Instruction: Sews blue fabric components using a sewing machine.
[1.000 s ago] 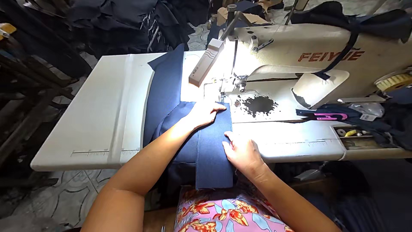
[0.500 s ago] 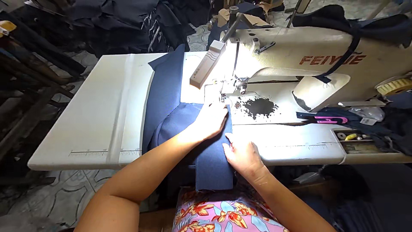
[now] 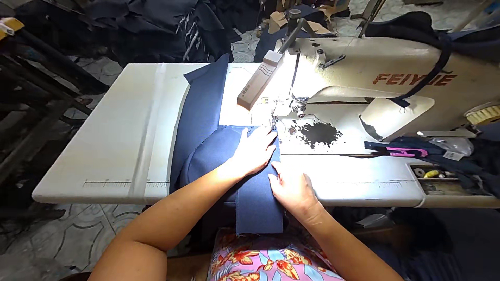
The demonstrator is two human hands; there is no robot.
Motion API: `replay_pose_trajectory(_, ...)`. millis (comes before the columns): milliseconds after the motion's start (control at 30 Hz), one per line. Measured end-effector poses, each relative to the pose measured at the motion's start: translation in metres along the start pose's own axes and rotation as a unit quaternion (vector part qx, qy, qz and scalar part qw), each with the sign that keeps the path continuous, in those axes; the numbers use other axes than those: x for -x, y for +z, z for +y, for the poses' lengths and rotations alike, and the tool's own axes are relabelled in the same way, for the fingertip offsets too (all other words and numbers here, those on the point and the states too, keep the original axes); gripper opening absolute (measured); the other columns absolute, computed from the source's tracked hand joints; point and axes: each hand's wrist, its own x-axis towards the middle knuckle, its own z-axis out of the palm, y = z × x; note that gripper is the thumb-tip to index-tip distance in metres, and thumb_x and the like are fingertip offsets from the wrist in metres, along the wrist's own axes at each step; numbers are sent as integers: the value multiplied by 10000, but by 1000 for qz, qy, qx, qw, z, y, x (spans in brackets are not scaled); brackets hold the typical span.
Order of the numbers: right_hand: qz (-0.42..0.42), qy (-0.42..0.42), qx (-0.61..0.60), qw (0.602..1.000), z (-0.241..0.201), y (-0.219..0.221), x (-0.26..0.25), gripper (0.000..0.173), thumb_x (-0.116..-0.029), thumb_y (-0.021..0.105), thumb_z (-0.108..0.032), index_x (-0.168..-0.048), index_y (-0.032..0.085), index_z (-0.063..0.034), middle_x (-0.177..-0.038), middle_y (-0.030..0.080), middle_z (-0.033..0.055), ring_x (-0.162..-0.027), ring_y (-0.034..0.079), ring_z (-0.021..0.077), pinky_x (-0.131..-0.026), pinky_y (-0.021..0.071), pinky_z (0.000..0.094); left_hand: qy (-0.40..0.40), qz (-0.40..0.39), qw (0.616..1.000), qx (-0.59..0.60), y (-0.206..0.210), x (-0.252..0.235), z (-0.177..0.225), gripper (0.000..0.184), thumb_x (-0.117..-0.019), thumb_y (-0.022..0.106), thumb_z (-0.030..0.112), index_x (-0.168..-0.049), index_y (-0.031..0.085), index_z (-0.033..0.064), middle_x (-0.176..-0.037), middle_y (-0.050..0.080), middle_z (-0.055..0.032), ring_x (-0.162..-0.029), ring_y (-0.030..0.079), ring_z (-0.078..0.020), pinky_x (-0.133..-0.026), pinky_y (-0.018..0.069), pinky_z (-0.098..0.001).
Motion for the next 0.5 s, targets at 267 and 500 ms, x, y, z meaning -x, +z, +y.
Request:
replay_pose_trajectory(267, -6, 9, 3, 1000, -1, -1, -1, 338, -989, 552, -189, -1208, 734, -6, -861, 727, 169, -814, 710, 344, -726, 553, 520, -3, 1, 1000, -2, 1, 0, 0, 475, -1073, 396, 297, -1479, 548, 103, -1553, 487, -124, -1502, 374, -311, -1166, 168, -737)
replay_pose_trajectory(500, -5, 6, 9, 1000, -2, -1, -3, 332, -987, 554, -190, -1194, 737, -5, -852, 726, 167, -814, 711, 345, -724, 552, 518, -4, -3, 1000, -2, 0, -2, 0, 469, -1075, 401, 300, -1472, 555, 101, -1548, 492, -124, -1503, 372, -319, -1157, 174, -746)
